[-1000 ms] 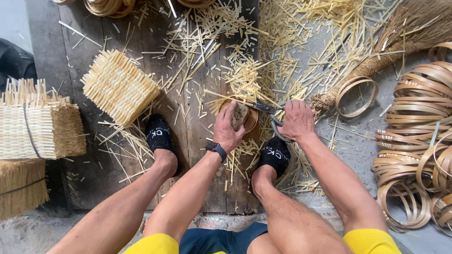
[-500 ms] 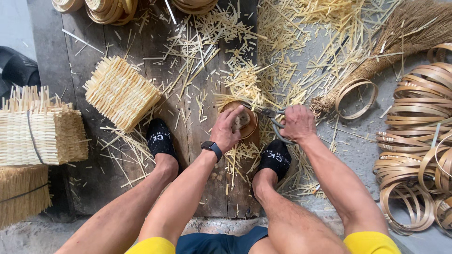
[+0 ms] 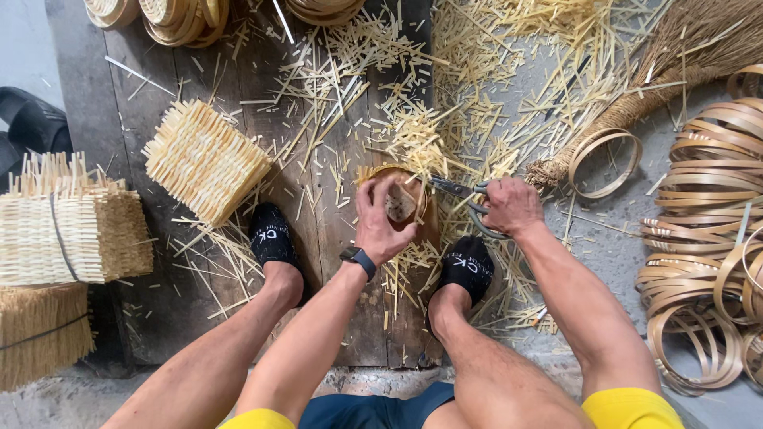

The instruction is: The person sits on the floor assembling woven bamboo steamer baskets. They weave and press bamboo strips into a flat woven panel, fit a bent bamboo rim ring around it, trim excess strips with scissors, and press the woven panel into a round wooden mold to shape the basket base.

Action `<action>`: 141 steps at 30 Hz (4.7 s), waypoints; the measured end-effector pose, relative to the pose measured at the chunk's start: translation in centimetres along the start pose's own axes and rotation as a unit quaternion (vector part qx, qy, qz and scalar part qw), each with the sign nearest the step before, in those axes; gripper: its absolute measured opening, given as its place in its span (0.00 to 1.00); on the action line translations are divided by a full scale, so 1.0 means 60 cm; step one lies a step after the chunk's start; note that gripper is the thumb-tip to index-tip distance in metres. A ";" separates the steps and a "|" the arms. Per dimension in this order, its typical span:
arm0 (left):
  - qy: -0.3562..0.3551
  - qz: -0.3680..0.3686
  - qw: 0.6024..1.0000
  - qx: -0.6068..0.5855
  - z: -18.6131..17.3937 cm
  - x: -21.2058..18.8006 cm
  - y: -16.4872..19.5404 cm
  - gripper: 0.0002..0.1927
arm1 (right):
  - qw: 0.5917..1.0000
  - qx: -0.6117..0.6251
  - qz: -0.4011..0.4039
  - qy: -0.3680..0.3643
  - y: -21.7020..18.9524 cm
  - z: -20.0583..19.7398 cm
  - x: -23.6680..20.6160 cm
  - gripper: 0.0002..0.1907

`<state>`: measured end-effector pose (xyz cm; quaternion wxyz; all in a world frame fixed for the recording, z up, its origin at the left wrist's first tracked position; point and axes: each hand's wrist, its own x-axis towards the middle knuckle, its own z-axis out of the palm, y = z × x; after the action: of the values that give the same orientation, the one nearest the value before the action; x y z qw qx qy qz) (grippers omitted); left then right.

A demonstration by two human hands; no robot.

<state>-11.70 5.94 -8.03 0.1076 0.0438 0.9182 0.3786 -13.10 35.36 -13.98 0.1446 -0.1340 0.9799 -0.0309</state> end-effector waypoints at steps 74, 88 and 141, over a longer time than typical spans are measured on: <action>-0.012 -0.266 0.960 -0.087 -0.001 0.061 -0.081 0.18 | 0.951 0.079 0.296 0.041 0.017 0.002 -0.031 0.37; -0.043 -0.260 0.911 -0.316 0.053 0.085 -0.063 0.14 | 0.726 0.648 0.213 -0.078 -0.115 0.016 0.018 0.10; 0.070 -0.087 0.970 -0.218 0.023 -0.052 0.060 0.23 | 0.750 0.628 0.201 -0.050 -0.231 -0.092 -0.082 0.24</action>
<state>-8.34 8.94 -5.92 0.0824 -0.0873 0.8191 0.5610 -6.67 23.50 -5.97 0.2479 0.1852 0.7357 -0.6025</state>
